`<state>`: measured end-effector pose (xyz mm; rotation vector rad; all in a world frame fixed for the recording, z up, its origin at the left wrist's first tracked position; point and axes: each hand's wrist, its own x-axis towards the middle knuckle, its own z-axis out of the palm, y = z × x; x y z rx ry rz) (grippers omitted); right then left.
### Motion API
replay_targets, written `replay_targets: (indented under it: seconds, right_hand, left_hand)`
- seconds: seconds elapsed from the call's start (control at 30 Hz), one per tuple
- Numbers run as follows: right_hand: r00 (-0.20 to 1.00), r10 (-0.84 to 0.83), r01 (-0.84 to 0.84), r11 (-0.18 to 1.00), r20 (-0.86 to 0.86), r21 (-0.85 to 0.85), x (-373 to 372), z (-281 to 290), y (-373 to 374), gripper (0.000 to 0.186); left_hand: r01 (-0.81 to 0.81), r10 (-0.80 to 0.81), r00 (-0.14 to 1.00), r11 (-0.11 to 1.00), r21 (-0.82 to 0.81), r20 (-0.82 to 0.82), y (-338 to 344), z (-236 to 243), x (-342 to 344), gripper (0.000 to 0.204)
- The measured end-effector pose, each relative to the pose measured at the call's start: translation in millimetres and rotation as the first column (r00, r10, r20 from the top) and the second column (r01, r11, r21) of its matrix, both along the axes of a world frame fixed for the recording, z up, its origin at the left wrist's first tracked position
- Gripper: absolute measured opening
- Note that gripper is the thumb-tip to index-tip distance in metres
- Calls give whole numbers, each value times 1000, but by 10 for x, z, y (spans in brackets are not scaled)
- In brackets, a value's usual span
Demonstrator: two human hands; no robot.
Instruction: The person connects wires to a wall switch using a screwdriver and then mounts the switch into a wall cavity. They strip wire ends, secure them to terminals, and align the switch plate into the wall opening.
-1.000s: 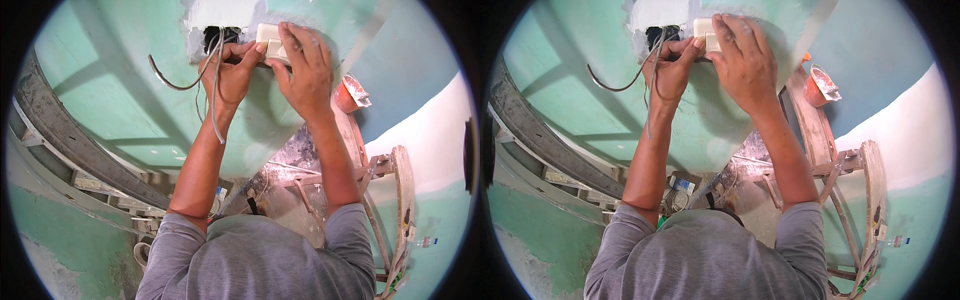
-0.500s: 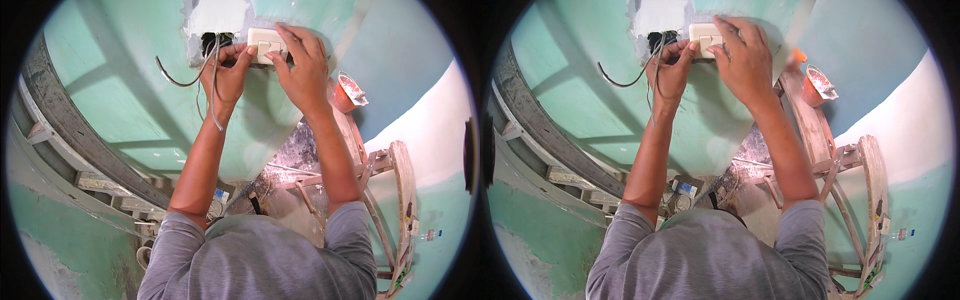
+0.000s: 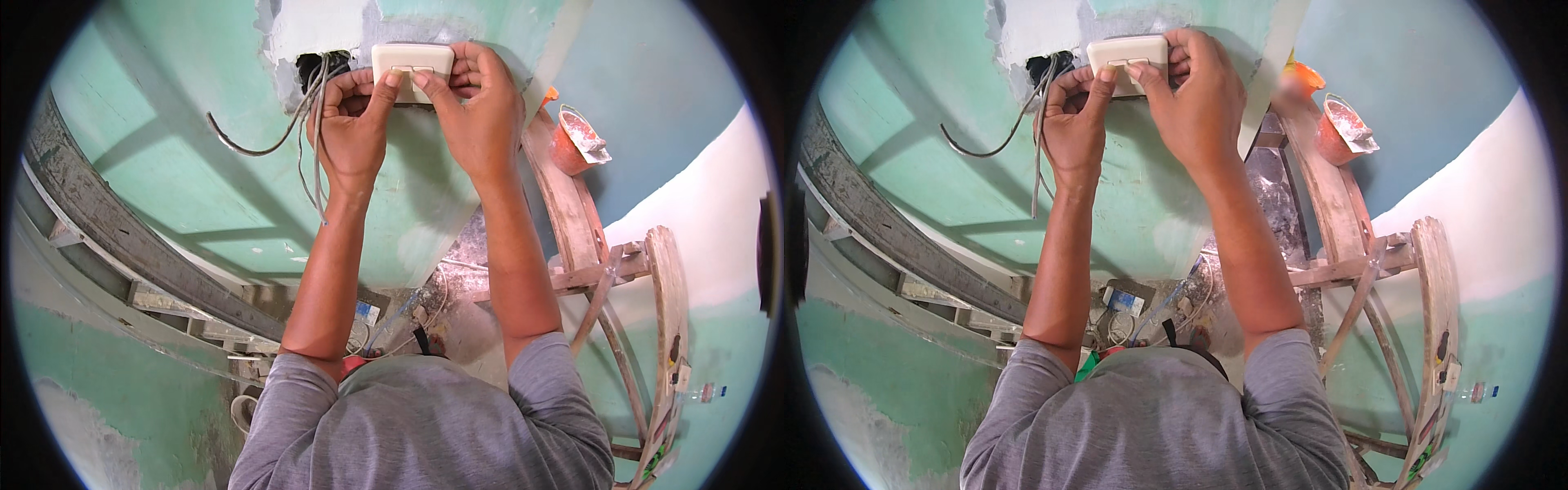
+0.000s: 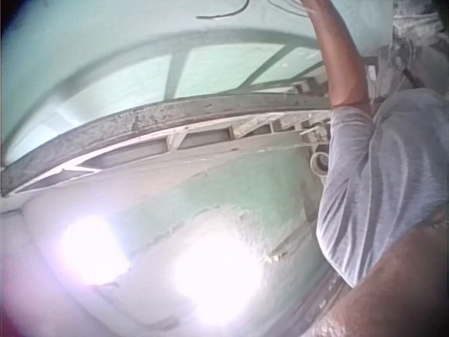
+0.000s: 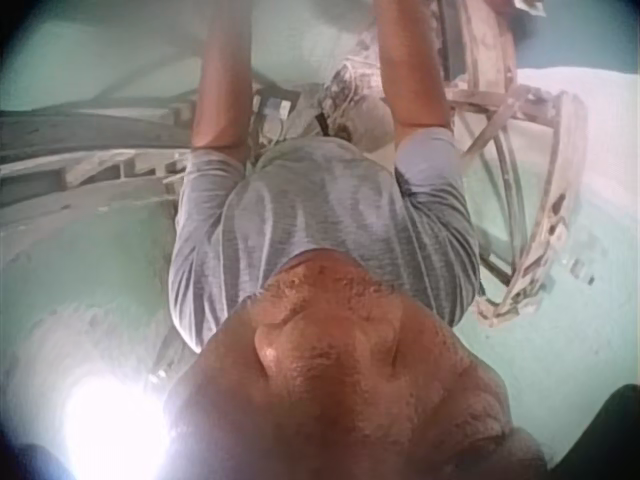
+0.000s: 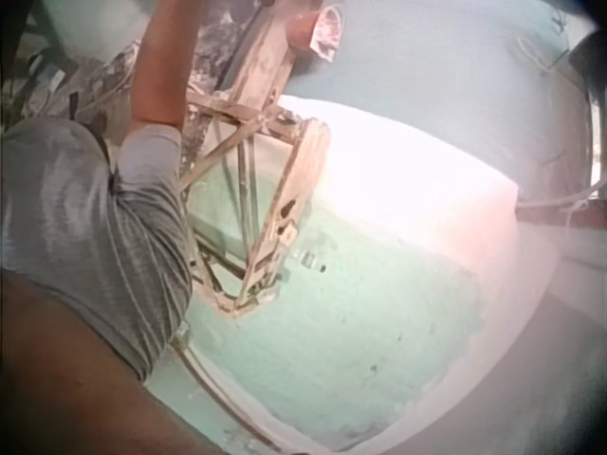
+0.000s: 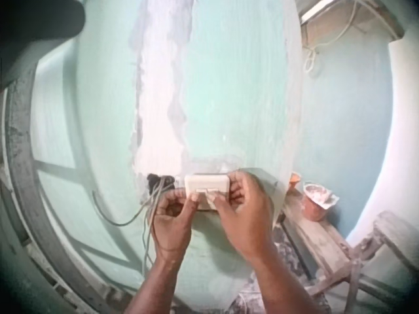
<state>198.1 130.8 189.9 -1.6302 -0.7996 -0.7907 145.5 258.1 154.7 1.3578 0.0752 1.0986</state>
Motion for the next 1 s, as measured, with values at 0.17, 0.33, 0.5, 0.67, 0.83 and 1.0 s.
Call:
replay_targets:
  seconds: [0.17,0.33,0.5,0.67,0.83,1.0]
  right_hand:
    - [996,82,-80,996,-44,41,-4,-46,23,41]
    - [994,110,-109,993,-26,46,-16,-52,10,40]
    - [985,172,-170,984,-35,46,40,-132,-22,38]
    - [983,180,-179,984,-38,29,29,-216,-54,35]
    - [979,180,-179,984,-98,21,6,-287,-113,32]
    - [981,164,-161,986,-103,40,13,-415,-117,31]
  left_hand:
    - [-38,38,999,999,31,12,9,-34,56,30]
    - [-23,23,1000,1000,18,4,-5,-27,25,29]
    - [-34,29,996,998,59,81,8,-94,38,30]
    - [-78,67,996,977,200,58,81,-175,17,27]
    - [-210,195,978,901,379,78,148,-239,-55,26]
    - [-201,192,979,868,454,66,235,-306,-73,30]
